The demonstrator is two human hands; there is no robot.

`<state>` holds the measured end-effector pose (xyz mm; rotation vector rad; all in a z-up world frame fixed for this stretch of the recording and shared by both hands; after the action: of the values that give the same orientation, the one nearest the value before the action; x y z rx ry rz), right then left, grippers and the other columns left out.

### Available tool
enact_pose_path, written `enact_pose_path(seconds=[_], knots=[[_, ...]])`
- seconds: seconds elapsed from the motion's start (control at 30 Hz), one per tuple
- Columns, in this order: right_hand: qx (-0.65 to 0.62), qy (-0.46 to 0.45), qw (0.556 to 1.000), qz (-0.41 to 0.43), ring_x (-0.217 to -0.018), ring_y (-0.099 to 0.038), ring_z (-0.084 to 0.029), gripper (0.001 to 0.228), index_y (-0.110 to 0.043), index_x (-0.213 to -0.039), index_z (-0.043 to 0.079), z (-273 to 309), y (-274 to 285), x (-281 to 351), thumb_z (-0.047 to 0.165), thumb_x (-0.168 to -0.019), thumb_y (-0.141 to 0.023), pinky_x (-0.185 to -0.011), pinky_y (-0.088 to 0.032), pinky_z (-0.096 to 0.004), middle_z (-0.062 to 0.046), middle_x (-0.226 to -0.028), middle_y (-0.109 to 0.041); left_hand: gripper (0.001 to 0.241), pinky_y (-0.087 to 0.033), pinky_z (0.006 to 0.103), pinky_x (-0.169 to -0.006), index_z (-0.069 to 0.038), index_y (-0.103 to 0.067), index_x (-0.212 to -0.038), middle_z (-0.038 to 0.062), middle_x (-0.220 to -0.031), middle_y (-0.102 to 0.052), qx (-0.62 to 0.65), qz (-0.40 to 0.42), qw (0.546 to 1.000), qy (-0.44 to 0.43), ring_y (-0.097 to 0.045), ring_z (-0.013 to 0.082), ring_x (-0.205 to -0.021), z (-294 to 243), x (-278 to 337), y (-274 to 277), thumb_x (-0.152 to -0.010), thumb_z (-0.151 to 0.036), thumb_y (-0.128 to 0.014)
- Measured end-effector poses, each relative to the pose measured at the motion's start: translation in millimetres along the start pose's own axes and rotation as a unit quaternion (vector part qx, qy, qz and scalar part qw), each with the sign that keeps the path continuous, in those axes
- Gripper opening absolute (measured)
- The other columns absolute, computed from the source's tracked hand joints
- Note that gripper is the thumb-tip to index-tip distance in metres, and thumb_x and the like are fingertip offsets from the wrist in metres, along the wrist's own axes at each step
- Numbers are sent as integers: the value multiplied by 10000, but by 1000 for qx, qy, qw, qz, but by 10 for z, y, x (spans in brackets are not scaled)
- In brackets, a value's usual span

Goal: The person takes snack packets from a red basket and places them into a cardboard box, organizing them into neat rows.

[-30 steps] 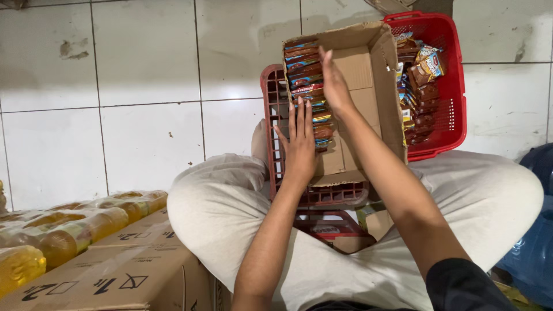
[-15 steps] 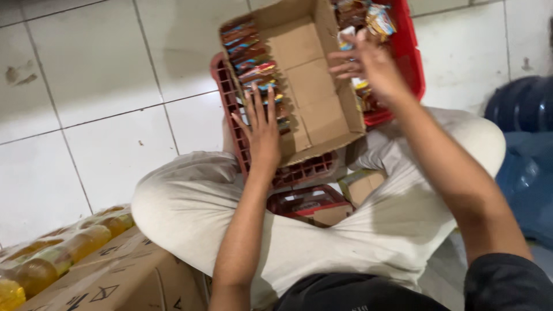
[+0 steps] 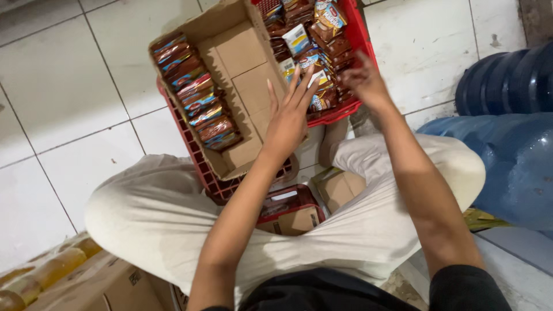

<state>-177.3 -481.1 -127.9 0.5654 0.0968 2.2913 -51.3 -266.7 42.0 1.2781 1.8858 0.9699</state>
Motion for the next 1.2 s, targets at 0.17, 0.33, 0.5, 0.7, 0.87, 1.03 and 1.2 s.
enact_pose_path(seconds=[0.17, 0.33, 0.5, 0.7, 0.87, 1.03, 1.2], knots=[[204, 36, 973, 104, -1280, -576, -325, 1246, -150, -1650, 219, -78, -312, -85, 34, -671, -898, -1059, -492, -425, -160, -1483, -548, 607, 66, 778, -1179, -62, -418, -1543, 32, -1699, -240, -93, -18, 993, 67, -129, 194, -1587, 229, -478, -277, -948, -56, -536], [275, 142, 938, 154, -1474, -443, -372, 1277, -247, -1599, 250, -353, -628, -424, 59, -559, -963, -1219, -375, -411, -175, -1604, -428, 641, 104, 799, -1147, -39, -443, -1539, 18, -1674, -301, -56, -18, 994, 95, -152, 186, -1579, 404, -342, -317, -906, -29, -540], [396, 85, 900, 163, -1484, -275, -445, 1316, -253, -1621, 278, -786, -959, -749, -12, -526, -922, -1166, -337, -460, -185, -1683, -158, 689, 106, 796, -1146, -30, -447, -1529, 26, -1653, -332, -52, 0, 992, 112, -176, 195, -1575, 459, -338, -357, -848, 10, -551], [292, 76, 949, 91, -1322, -488, -461, 1130, -416, -1505, 244, -674, -758, -544, -6, -499, -865, -1122, -465, -448, -215, -1465, -371, 664, 101, 802, -1153, -37, -466, -1513, 34, -1651, -349, -40, -9, 993, 110, -197, 202, -1578, 423, -354, -352, -858, 11, -559], [313, 145, 936, 73, -1212, -538, -485, 929, -480, -1384, 157, -378, -787, -417, -4, -566, -890, -1018, -481, -511, -233, -1297, -552, 677, 99, 802, -1142, -39, -470, -1513, 35, -1642, -359, -32, -13, 993, 110, -196, 203, -1569, 398, -376, -360, -845, 21, -558], [186, 178, 963, 84, -1138, -701, -305, 745, -528, -1303, 127, -61, -663, -290, -4, -666, -892, -957, -584, -409, -151, -1226, -689, 655, 97, 801, -1155, -19, -463, -1520, 45, -1653, -353, -49, -35, 993, 98, -192, 201, -1579, 433, -340, -375, -873, 4, -563], [37, 64, 996, 39, -1082, -679, -199, 764, -476, -1347, 109, 171, -220, -356, 157, -749, -948, -903, -596, -351, -109, -1238, -668, 519, 106, 800, -1148, -47, -497, -1486, 31, -1629, -392, -19, -45, 994, 97, -208, 201, -1574, 440, -357, -375, -970, -68, -549]])
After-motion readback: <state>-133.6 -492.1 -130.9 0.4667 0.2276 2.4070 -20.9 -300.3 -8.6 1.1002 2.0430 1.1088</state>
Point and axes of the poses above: each hand's wrist, its own x-axis away from the middle knuckle, its own y-axis out of the back of the hand, z = x × y, the point moved 9 cm from there along -x, towards the middle knuckle
